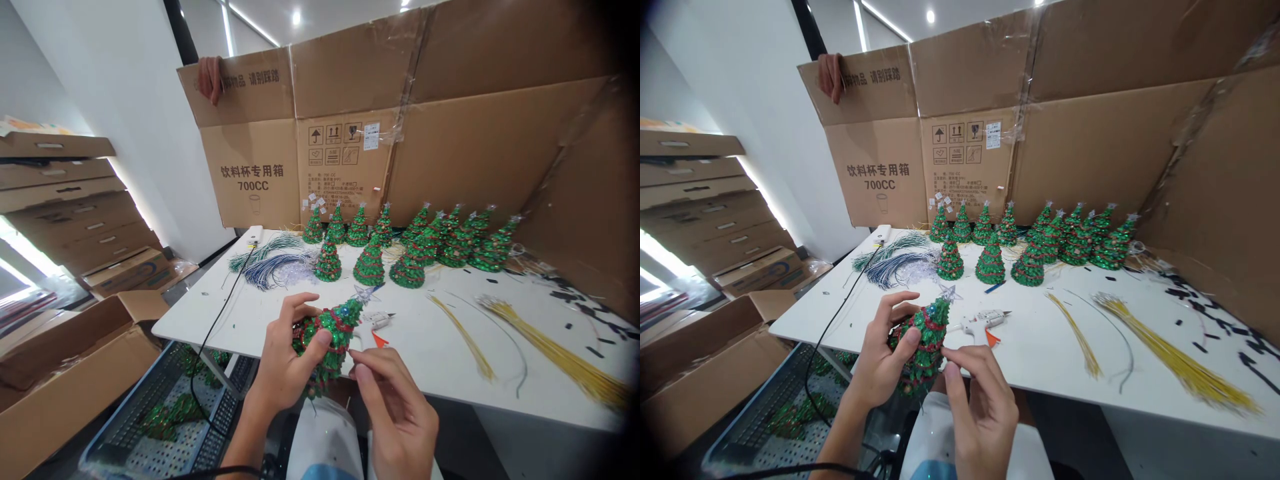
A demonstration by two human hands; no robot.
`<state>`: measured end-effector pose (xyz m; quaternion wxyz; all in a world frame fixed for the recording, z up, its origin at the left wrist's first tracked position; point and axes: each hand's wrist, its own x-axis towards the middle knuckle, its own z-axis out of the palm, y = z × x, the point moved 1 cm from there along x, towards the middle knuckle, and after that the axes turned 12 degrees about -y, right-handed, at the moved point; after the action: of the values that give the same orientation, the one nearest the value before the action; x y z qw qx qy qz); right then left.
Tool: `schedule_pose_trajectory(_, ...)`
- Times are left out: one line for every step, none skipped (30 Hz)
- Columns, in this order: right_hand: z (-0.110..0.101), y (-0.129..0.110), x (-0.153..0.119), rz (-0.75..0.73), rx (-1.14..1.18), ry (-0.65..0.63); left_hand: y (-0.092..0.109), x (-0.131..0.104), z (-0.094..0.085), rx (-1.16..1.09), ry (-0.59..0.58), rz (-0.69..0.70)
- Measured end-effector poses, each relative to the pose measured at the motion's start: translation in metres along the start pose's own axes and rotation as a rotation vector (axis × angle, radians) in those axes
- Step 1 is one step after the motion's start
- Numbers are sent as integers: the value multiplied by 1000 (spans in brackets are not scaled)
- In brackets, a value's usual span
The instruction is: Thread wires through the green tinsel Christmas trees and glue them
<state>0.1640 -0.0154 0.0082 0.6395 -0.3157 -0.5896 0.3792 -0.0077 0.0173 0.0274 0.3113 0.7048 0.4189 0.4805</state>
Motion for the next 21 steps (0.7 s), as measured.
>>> schedule_pose_trajectory(-1,2,0,-4,11,0,0,0,0,0,-2,0)
schedule_pose_trajectory(-2,4,0,1,21,13,0,0,0,-1,-2,0)
schedule_pose_trajectory(-3,5,-1,9,29,37,0,0,0,-1,0,0)
schedule_pose_trajectory(-3,6,-1,15,33,65,0,-1,0,1,2,1)
schedule_pose_trajectory(-3,7,-1,17,34,84,0,-1,0,3,5,2)
schedule_pose_trajectory(-3,7,-1,11,34,90,0,-1,0,5,5,3)
schedule_pose_trajectory(-3,7,-1,3,33,82,0,-1,0,7,5,5)
schedule_pose_trajectory(-3,7,0,-4,37,68,1,-1,0,7,3,8)
schedule_pose_trajectory(-3,7,0,-3,44,52,1,-1,0,6,0,10)
schedule_pose_trajectory(-3,7,0,4,53,36,2,-1,0,3,-6,10)
schedule_pose_trajectory(-4,7,0,18,64,27,2,-1,0,1,-10,11)
schedule_pose_trajectory(-4,7,0,33,76,23,3,-1,0,-2,-13,12)
schedule_pose_trajectory(-4,7,-1,47,90,20,3,-1,0,-5,-15,12)
schedule_pose_trajectory(-5,8,-1,58,103,17,3,-1,0,-8,-17,12)
schedule_pose_trajectory(-5,8,-2,68,115,12,4,-1,0,-10,-17,10)
schedule_pose_trajectory(-6,9,-3,77,125,6,3,-1,0,-9,-15,7)
schedule_pose_trajectory(-6,9,-3,86,134,-1,3,-1,0,-9,-13,3)
schedule_pose_trajectory(-7,9,-3,93,141,-8,3,-1,0,-6,-12,0)
schedule_pose_trajectory(-7,9,-3,97,145,-13,3,0,0,-2,-9,-1)
schedule_pose_trajectory(-8,9,-3,99,145,-19,2,0,0,1,-6,-1)
schedule_pose_trajectory(-8,9,-2,96,140,-25,2,0,0,3,-5,0)
